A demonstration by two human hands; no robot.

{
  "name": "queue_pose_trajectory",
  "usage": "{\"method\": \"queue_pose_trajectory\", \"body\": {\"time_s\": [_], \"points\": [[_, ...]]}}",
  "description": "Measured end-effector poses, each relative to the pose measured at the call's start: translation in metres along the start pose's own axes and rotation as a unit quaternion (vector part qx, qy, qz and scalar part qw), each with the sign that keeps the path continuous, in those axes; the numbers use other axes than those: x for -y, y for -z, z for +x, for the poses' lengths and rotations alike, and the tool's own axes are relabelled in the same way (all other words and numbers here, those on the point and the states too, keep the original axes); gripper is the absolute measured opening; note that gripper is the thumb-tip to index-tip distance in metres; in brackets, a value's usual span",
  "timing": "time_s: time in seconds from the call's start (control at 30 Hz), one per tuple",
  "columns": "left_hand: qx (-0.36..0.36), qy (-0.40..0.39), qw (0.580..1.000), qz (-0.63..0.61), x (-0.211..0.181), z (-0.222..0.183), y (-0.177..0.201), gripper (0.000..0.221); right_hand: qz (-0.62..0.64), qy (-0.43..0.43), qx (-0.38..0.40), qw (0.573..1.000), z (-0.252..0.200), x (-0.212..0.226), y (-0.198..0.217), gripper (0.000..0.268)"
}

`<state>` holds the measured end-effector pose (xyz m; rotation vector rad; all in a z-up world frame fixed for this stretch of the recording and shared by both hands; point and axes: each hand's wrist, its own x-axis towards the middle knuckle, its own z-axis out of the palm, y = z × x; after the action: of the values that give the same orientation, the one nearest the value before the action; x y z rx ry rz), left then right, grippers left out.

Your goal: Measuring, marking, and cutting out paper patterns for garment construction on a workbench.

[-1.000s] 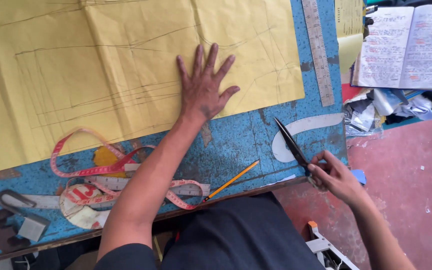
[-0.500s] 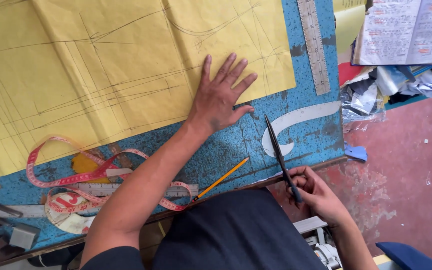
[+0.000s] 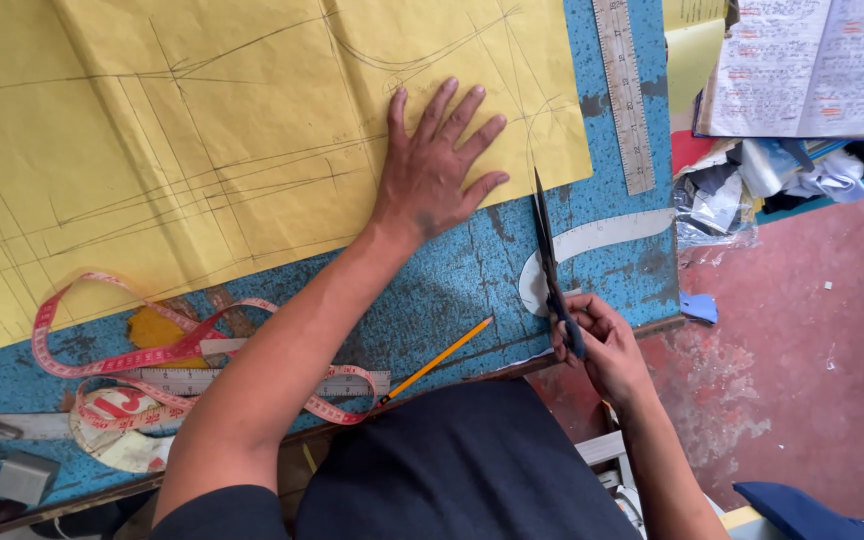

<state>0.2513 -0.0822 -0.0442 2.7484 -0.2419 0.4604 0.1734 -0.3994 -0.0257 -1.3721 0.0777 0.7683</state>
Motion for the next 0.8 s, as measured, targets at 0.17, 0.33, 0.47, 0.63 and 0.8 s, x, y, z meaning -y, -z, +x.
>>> {"method": "queue_pose_trajectory", "body": {"time_s": [0.17, 0.33, 0.47, 0.63, 0.8], "points": [[0.051, 0.007, 0.999, 0.013, 0.002, 0.0, 0.0, 0.061, -0.036, -0.005, -0.013, 0.999, 0.006, 0.002, 0.0, 0.031], [0.055, 0.008, 0.998, 0.0, 0.0, -0.002, 0.0, 0.061, -0.059, -0.002, -0.023, 0.998, 0.004, 0.008, -0.007, 0.03], [0.053, 0.006, 0.999, 0.004, 0.0, -0.003, -0.001, 0.061, -0.081, -0.01, -0.038, 0.996, 0.002, 0.011, -0.012, 0.029], [0.057, 0.006, 0.998, 0.001, 0.001, -0.001, 0.0, 0.061, -0.081, -0.013, -0.053, 0.995, 0.004, 0.008, -0.012, 0.023], [0.059, 0.01, 0.998, 0.009, 0.0, -0.001, 0.0, 0.061, -0.088, -0.028, -0.066, 0.994, 0.003, 0.009, -0.014, 0.023]]}}
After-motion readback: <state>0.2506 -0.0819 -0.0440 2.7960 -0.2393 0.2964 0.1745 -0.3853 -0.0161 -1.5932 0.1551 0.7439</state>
